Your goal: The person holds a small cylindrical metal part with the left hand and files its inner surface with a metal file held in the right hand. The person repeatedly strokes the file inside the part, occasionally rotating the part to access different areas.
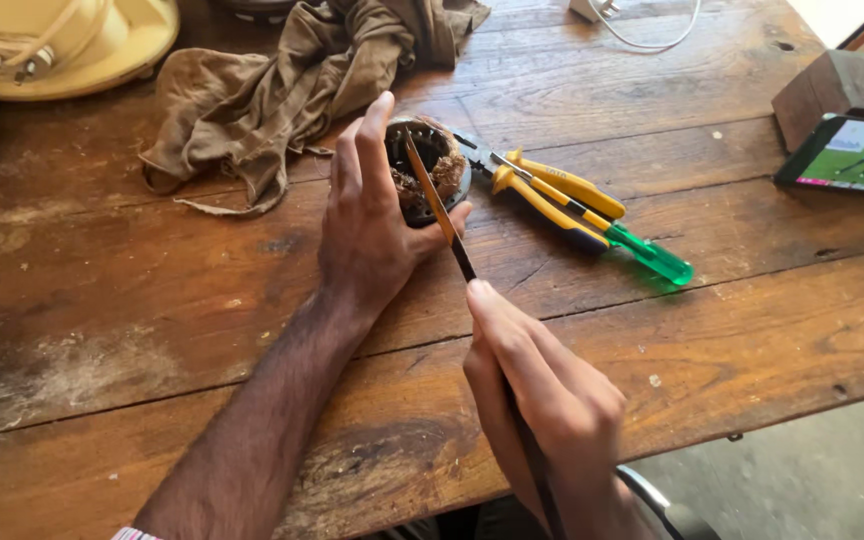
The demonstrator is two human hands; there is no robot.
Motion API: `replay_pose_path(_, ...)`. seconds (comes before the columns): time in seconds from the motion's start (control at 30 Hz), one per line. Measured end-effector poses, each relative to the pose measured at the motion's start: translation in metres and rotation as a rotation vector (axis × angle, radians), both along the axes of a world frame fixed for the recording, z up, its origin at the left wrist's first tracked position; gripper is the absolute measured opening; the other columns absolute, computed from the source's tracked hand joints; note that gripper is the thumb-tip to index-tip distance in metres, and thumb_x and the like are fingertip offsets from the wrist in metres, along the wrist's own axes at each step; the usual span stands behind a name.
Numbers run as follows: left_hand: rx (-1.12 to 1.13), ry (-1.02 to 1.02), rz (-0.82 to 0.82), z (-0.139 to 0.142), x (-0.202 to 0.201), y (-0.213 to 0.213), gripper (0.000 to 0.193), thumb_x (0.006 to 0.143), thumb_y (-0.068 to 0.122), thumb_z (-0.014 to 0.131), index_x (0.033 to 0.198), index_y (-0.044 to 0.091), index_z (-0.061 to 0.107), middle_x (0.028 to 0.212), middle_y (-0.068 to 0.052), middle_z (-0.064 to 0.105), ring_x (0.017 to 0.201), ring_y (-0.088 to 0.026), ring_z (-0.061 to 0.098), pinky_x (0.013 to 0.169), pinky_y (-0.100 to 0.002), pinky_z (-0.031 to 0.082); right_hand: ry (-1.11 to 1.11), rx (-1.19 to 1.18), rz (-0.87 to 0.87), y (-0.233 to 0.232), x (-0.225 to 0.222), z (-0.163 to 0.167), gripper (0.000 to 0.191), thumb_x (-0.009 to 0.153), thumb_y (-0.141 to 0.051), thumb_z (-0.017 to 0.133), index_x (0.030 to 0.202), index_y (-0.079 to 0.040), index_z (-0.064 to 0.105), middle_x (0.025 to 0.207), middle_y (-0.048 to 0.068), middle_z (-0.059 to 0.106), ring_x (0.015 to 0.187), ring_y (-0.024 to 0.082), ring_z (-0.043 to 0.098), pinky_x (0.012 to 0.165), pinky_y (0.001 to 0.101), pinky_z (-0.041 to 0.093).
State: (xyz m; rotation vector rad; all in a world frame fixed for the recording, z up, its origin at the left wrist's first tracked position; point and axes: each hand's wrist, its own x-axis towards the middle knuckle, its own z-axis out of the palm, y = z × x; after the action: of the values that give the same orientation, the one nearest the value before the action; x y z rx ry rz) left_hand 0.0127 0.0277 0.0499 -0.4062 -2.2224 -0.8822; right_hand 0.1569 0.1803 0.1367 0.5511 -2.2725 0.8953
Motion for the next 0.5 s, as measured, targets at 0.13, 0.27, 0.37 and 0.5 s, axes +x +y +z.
replay_pose_path(0.13,0.001,-0.011,-0.013,0.002,0.001,0.002,0.126,0.072,0.046,0.101,0.158,0.008,0.017,0.143,-0.024,0.041,0.133,-0.038,0.050,0.106,-0.049,0.057,0.026,0.034,-0.011,0.002,0.000,-0.003,0.032,0.094,0.006,0.071,0.125,0.003,0.066,0.115,0.021,0.074,0.106,0.028,0.077,0.091,0.0329,0.061)
replay_pose_path(0.27,0.001,-0.015,-0.003,0.002,0.003,0.003,0.127,0.070,0.045,0.102,0.157,0.010,0.018,0.142,-0.023,0.043,0.133,-0.038,0.051,0.107,-0.049,0.056,0.033,0.069,0.019,0.009,0.000,-0.016,0.032,0.092,0.007,0.069,0.124,0.004,0.066,0.118,0.023,0.073,0.111,0.031,0.075,0.093,0.0352,0.060)
replay_pose_path(0.37,0.003,-0.003,0.001,0.000,0.001,0.004,0.127,0.069,0.044,0.101,0.158,0.009,0.017,0.142,-0.024,0.042,0.133,-0.039,0.050,0.108,-0.049,0.055,0.032,0.086,0.018,0.009,-0.003,-0.019,0.032,0.093,0.007,0.069,0.125,0.005,0.066,0.119,0.023,0.073,0.113,0.031,0.075,0.095,0.0361,0.060)
replay_pose_path(0.5,0.006,-0.016,0.001,-0.005,-0.005,0.004,0.126,0.071,0.046,0.100,0.158,0.009,0.017,0.143,-0.023,0.041,0.133,-0.038,0.051,0.105,-0.048,0.058,0.031,0.047,0.028,0.004,-0.009,-0.011,0.032,0.093,0.007,0.068,0.125,0.005,0.065,0.120,0.023,0.072,0.114,0.031,0.075,0.096,0.0354,0.060)
